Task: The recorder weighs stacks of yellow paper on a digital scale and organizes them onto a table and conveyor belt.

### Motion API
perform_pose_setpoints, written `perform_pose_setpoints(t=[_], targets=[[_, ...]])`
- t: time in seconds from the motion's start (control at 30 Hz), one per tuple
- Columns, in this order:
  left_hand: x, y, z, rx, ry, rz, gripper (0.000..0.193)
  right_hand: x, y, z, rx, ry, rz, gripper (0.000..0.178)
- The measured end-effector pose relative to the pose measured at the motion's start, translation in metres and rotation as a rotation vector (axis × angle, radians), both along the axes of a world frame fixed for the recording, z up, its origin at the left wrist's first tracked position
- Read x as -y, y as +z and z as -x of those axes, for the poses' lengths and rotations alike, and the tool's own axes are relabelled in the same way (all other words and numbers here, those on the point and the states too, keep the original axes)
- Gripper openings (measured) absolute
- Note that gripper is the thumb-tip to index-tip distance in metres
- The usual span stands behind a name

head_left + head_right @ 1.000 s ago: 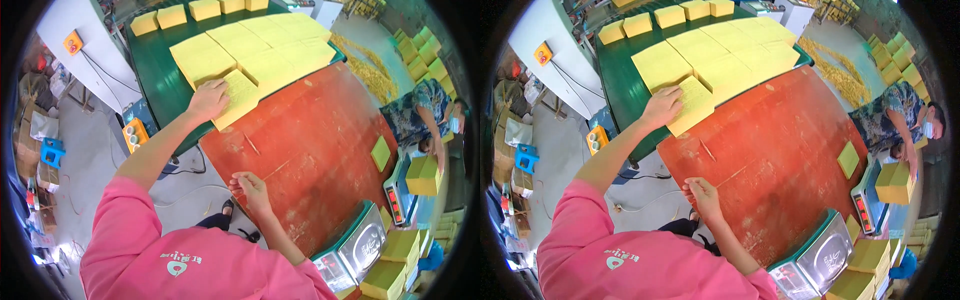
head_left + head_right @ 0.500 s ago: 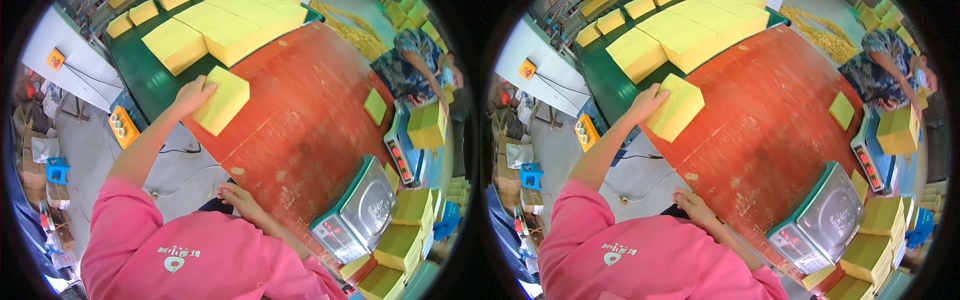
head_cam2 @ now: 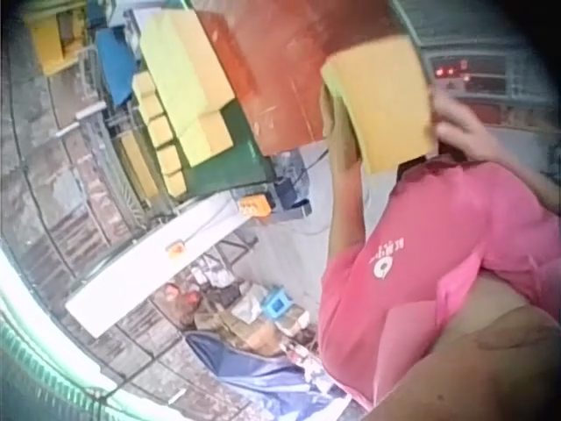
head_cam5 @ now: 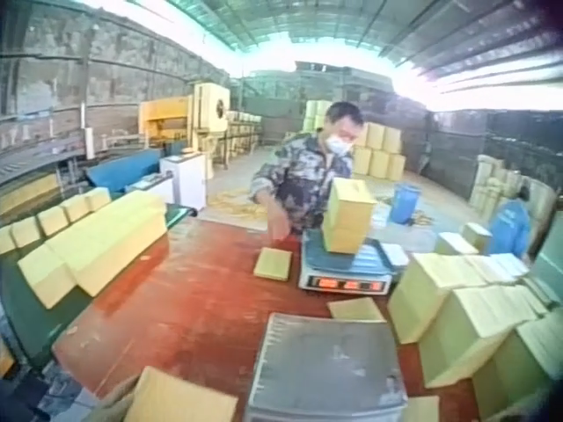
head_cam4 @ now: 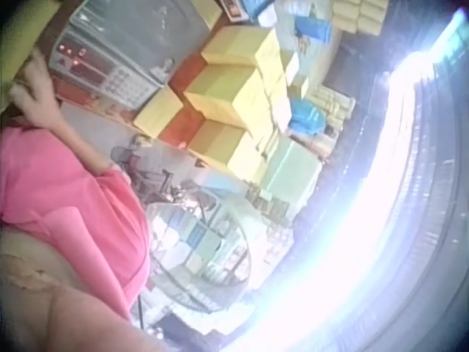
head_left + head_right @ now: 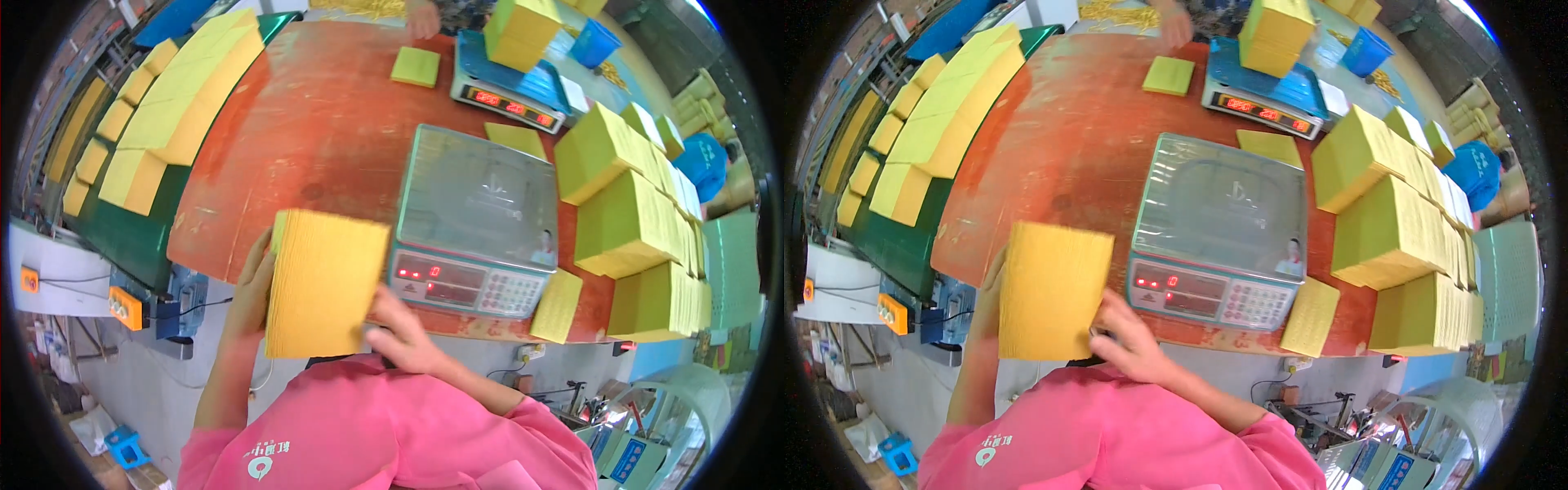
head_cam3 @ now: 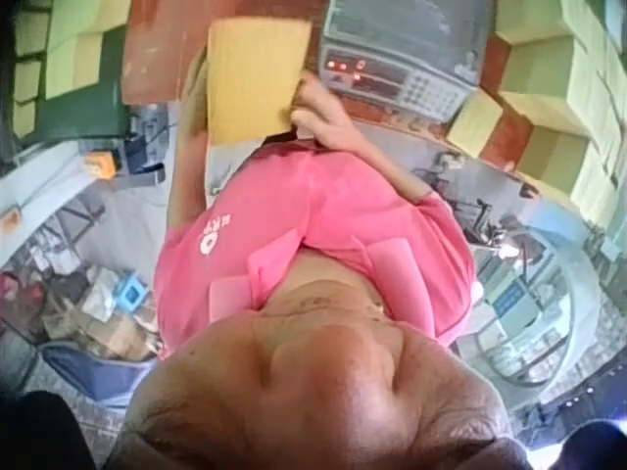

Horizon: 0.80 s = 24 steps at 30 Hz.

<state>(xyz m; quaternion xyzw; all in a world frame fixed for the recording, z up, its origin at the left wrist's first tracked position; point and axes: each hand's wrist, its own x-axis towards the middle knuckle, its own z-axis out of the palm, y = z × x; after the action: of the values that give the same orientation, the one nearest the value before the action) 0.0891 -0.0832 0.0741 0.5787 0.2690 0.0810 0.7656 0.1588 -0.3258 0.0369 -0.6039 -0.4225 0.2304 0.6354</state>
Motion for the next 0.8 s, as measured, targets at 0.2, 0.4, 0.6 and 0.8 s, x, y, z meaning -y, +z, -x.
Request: perform_pose_setpoints(t=[0.2,0.4,0.6,0.8], targets=[[0.127,0.02,-0.138,0.486,-0.193,0.154,0.056,0.065,0.07,-0.058,0.163,-0.684,-0.336,0.037],[0.16,-0.019,-0.219,0.38,-0.382,0.547,0.036,0.068,0.108,-0.117,0.687,-1.012,0.214,0.036],[0.118,-0.002,-0.199,0.067,-0.655,0.111,0.039,0.086,0.08,-0.133,0.486,-1.045,0.326,0.035],[-0.117,-0.028,-0.13,0.189,-0.131,-0.495,0.026,0.002,0.096,-0.119,1.038,-0.869,0.748,0.036]])
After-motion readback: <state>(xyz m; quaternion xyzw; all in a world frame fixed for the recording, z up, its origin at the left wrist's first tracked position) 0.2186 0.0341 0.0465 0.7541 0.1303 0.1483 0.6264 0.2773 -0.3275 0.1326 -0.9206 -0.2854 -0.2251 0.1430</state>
